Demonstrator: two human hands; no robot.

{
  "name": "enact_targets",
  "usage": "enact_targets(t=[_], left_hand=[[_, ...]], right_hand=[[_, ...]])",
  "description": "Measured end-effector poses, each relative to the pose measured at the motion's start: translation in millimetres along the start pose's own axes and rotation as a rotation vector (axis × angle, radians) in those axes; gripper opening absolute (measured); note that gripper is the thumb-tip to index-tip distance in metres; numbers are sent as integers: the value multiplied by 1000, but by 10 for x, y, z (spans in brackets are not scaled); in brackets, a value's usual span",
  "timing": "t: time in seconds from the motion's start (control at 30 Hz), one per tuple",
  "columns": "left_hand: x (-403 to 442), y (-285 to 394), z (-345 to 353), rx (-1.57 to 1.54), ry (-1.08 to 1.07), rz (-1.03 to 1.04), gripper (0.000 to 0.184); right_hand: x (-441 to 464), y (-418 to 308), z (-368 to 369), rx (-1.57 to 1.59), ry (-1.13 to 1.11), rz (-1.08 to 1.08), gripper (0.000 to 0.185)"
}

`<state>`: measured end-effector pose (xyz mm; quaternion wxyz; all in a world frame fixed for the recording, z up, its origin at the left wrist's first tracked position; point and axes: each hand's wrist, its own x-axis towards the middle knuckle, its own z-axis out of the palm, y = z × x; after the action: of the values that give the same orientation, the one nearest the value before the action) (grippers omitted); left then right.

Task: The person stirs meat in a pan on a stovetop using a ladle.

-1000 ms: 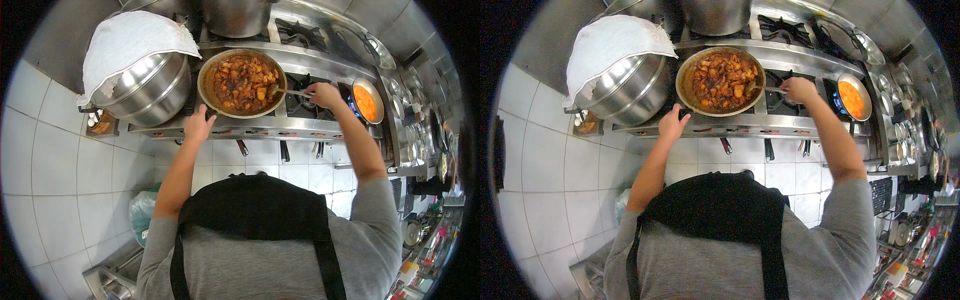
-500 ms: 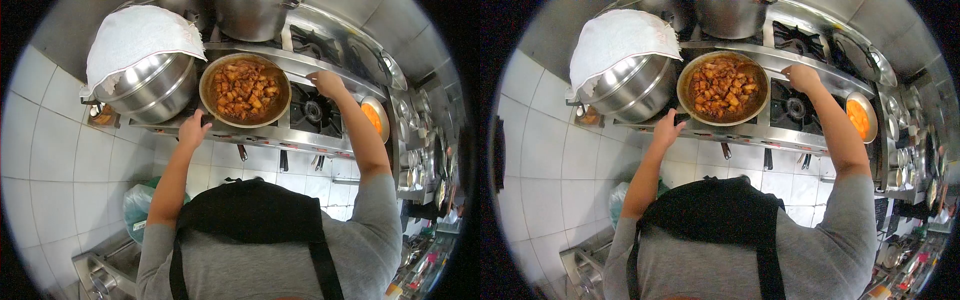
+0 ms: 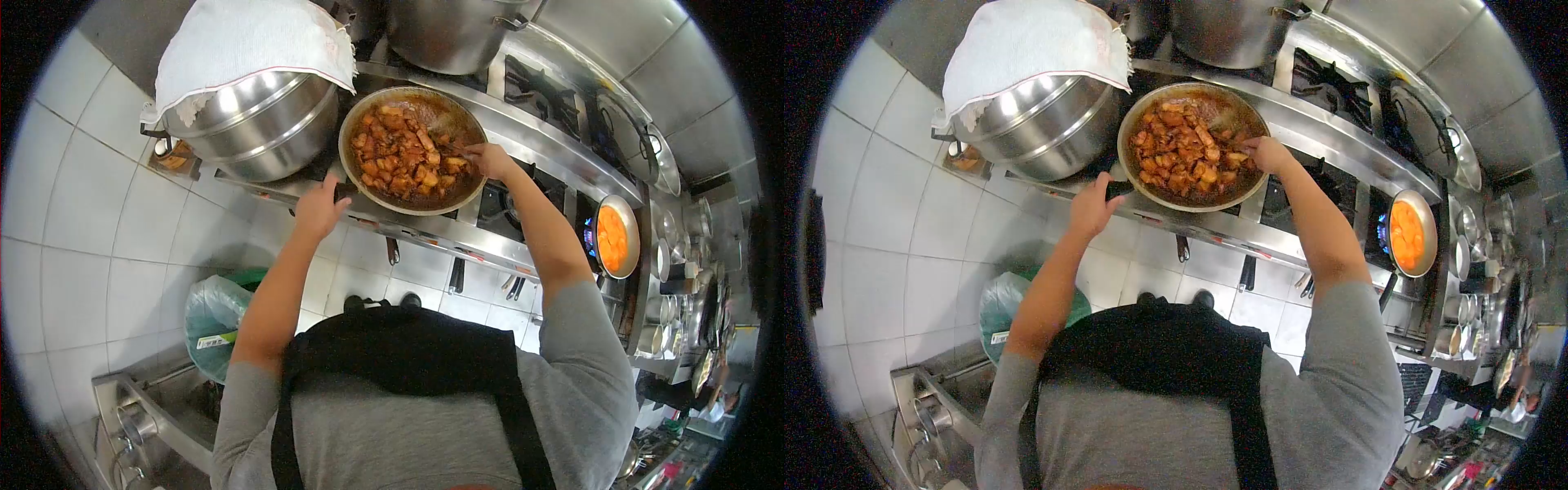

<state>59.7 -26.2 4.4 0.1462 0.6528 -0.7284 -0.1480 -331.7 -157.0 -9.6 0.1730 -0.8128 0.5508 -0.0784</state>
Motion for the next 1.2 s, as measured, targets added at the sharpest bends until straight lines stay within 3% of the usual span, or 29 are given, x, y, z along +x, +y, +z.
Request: enact_targets(t=[0.03,0.17,0.33,0.57,0.6,0.67,0.73,0.8,0.93,1.03,1.2], left_hand=[[-9,-4,15,2,2,0,43],[-20,-8,40,38,26,16,42],[-59,84,11,36,35,49,42],[-47,68,51,28,-29,88,45],[-51,73,43,27,-37,82,45],[-50,102,26,24,-52,70,46],[-53,106,19,27,-89,83,45],[-66,99,8,32,-108,107,46],[-83,127,-68,45,-152,133,46],[-73,77,23,47,-115,159,49],[-52,75,28,54,-121,185,52]], right_hand=[[-124,-99,-6,-125,144,-146,33],[-812,-801,-427,-209,11,142,35],[-1382,-988,-278,-266,72,114,34],[-2035,-1511,-457,-23,133,303,33],[-2126,-1763,-559,33,54,406,33],[-2247,-1825,-360,33,30,401,33],[-2253,-1663,72,-34,53,373,32],[-2030,-1646,371,-128,35,490,32],[-1527,-1523,529,-193,105,598,32],[-1440,-1495,163,-214,142,557,28],[-1329,-2245,-739,-270,201,453,31]])
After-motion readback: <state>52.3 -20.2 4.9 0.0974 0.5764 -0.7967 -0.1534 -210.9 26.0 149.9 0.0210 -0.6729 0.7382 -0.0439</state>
